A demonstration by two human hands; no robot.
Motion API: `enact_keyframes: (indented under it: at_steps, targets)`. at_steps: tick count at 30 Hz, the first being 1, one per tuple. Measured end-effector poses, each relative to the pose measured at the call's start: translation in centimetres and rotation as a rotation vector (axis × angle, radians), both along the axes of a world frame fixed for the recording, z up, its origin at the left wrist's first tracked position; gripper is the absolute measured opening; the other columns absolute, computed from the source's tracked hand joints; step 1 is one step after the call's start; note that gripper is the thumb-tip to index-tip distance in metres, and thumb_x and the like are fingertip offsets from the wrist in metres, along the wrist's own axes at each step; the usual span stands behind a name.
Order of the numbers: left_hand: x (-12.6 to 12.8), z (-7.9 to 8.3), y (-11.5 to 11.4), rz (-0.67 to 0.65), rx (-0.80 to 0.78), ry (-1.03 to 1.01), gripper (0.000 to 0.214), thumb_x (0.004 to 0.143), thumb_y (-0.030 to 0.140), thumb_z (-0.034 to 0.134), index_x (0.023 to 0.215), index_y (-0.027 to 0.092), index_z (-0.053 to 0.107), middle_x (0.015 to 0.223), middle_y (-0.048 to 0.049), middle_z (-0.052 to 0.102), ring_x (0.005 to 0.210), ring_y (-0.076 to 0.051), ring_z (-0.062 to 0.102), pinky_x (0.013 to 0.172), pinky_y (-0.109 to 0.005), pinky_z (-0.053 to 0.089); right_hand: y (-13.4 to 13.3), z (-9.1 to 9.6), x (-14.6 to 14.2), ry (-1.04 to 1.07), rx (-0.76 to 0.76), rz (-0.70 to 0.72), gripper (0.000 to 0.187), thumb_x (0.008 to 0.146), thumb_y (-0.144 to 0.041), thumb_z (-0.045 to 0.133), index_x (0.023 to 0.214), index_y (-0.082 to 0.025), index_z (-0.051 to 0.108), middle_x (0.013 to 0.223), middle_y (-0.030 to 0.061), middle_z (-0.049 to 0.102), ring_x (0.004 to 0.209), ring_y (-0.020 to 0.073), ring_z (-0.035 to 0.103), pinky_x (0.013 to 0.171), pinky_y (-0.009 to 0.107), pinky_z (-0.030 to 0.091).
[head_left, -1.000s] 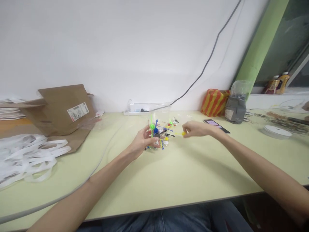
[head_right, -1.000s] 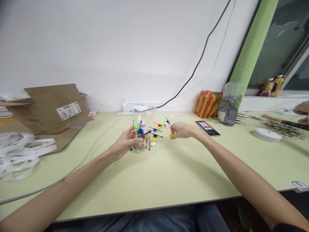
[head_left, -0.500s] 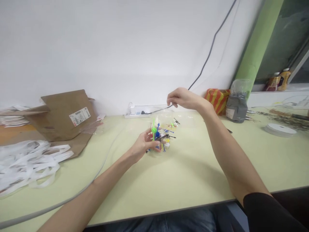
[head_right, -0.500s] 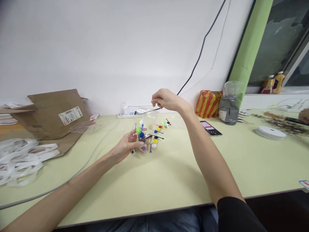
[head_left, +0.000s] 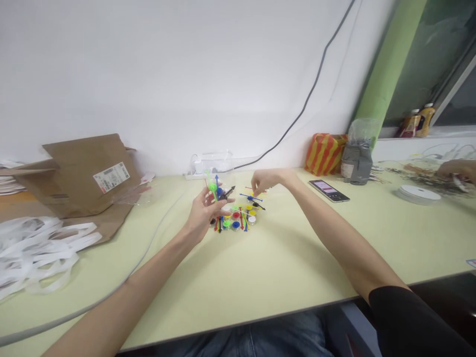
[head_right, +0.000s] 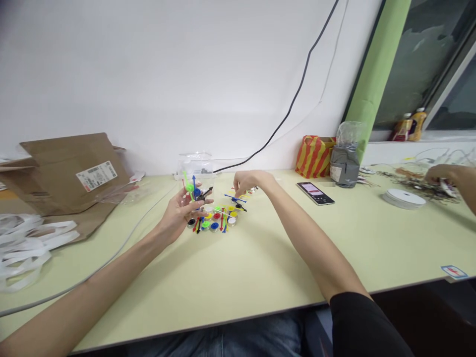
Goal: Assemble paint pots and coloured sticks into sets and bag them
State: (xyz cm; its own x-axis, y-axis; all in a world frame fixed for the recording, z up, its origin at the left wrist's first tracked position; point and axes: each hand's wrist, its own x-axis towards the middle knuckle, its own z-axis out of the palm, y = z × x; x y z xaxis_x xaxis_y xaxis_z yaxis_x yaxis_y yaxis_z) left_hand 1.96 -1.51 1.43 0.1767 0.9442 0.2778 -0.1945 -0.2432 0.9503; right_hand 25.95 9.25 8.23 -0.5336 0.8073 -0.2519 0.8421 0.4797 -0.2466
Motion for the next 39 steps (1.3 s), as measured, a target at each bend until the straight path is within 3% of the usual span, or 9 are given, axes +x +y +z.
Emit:
enact_keyframes:
  at_steps: [6, 11, 18, 21, 24, 28, 31, 35, 39]
  targets:
    - [0.3, -0.3, -0.1, -0.051, -0.005, 0.02, 0.067, 0.071, 0.025, 0.083, 0.131, 0.02, 0.052, 0.116, -0.0107, 0.067, 0.106, -0.034, 0.071, 0.061, -0.03, 0.065, -0.1, -2.2, -3.2, -0.085, 0.074, 0.054, 0.047, 0.058, -0.048, 0.087, 0.091, -0.016, 0.079, 0.094, 0.0098, 0.075, 0.081, 0.022, 0.067, 0.063, 0.027, 0.044]
    - [0.2, -0.2, -0.1, -0.056, 0.01, 0.03, 0.068, 0.069, 0.023, 0.083, 0.13, 0.021, 0.053, 0.113, -0.0096, 0.068, 0.105, -0.034, 0.072, 0.06, -0.029, 0.064, -0.8, -3.1, -4.7, -0.074, 0.063, 0.056, 0.031, 0.065, -0.033, 0.081, 0.091, -0.016, 0.079, 0.098, 0.0102, 0.076, 0.08, 0.0211, 0.067, 0.061, 0.025, 0.044]
    - [0.3, -0.2, -0.1, -0.068, 0.004, 0.043, 0.07, 0.071, 0.024, 0.083, 0.133, 0.02, 0.051, 0.114, -0.0109, 0.067, 0.106, -0.035, 0.071, 0.058, -0.028, 0.064, -0.6, -2.1, -3.5, 0.054, 0.082, 0.067, 0.016, 0.073, -0.02, 0.062, 0.081, -0.013, 0.074, 0.08, 0.0062, 0.074, 0.068, 0.0152, 0.062, 0.057, 0.023, 0.041]
    - [0.4, -0.1, -0.4, -0.102, -0.012, 0.061, 0.071, 0.07, 0.025, 0.084, 0.133, 0.021, 0.05, 0.117, -0.0112, 0.067, 0.106, -0.035, 0.071, 0.063, -0.032, 0.066, -0.5, -0.2, -1.7, 0.322, 0.167, 0.051, 0.013, 0.078, -0.021, 0.059, 0.079, -0.013, 0.07, 0.076, 0.0048, 0.071, 0.065, 0.0123, 0.058, 0.056, 0.022, 0.041]
    - [0.5, -0.3, -0.5, -0.159, -0.02, 0.088, 0.07, 0.071, 0.028, 0.085, 0.133, 0.021, 0.052, 0.116, -0.0113, 0.067, 0.106, -0.036, 0.071, 0.065, -0.035, 0.066, -0.6, 1.8, 0.0, 0.823, 0.263, -0.056, 0.015, 0.083, -0.029, 0.061, 0.077, -0.015, 0.063, 0.073, 0.005, 0.069, 0.061, 0.0108, 0.056, 0.052, 0.022, 0.04]
    - [0.6, -0.7, -0.6, -0.186, -0.024, 0.128, 0.073, 0.072, 0.03, 0.086, 0.135, 0.021, 0.051, 0.113, -0.0121, 0.069, 0.104, -0.036, 0.072, 0.062, -0.034, 0.066, -1.7, 3.6, 0.6, 1.23, 0.2, -0.06, 0.028, 0.087, -0.043, 0.066, 0.086, -0.016, 0.061, 0.083, 0.0081, 0.07, 0.066, 0.011, 0.059, 0.051, 0.021, 0.042]
    - [0.7, -0.7, -0.7, -0.188, -0.029, 0.143, 0.072, 0.072, 0.031, 0.086, 0.135, 0.022, 0.052, 0.112, -0.0118, 0.069, 0.101, -0.036, 0.072, 0.061, -0.036, 0.066, -3.1, 4.3, 0.2, 1.183, 0.104, 0.062, 0.032, 0.084, -0.045, 0.071, 0.087, -0.014, 0.065, 0.082, 0.0087, 0.071, 0.065, 0.0109, 0.059, 0.049, 0.021, 0.04]
    - [0.7, -0.4, -0.9, -0.2, -0.025, 0.139, 0.071, 0.072, 0.031, 0.086, 0.134, 0.022, 0.052, 0.115, -0.0121, 0.07, 0.096, -0.032, 0.074, 0.065, -0.038, 0.066, -4.8, 4.9, -0.7, 0.894, -0.035, 0.294, 0.033, 0.083, -0.045, 0.073, 0.089, -0.013, 0.071, 0.083, 0.0085, 0.074, 0.065, 0.0115, 0.06, 0.051, 0.023, 0.041]
    - [0.8, -0.4, -0.9, -0.194, -0.041, 0.114, 0.071, 0.071, 0.031, 0.087, 0.133, 0.022, 0.054, 0.12, -0.0129, 0.069, 0.094, -0.03, 0.074, 0.069, -0.039, 0.066, -5.8, 5.4, -1.4, 0.818, 0.027, 0.333, 0.04, 0.089, -0.053, 0.066, 0.094, -0.013, 0.073, 0.085, 0.008, 0.075, 0.069, 0.0119, 0.061, 0.056, 0.023, 0.043]
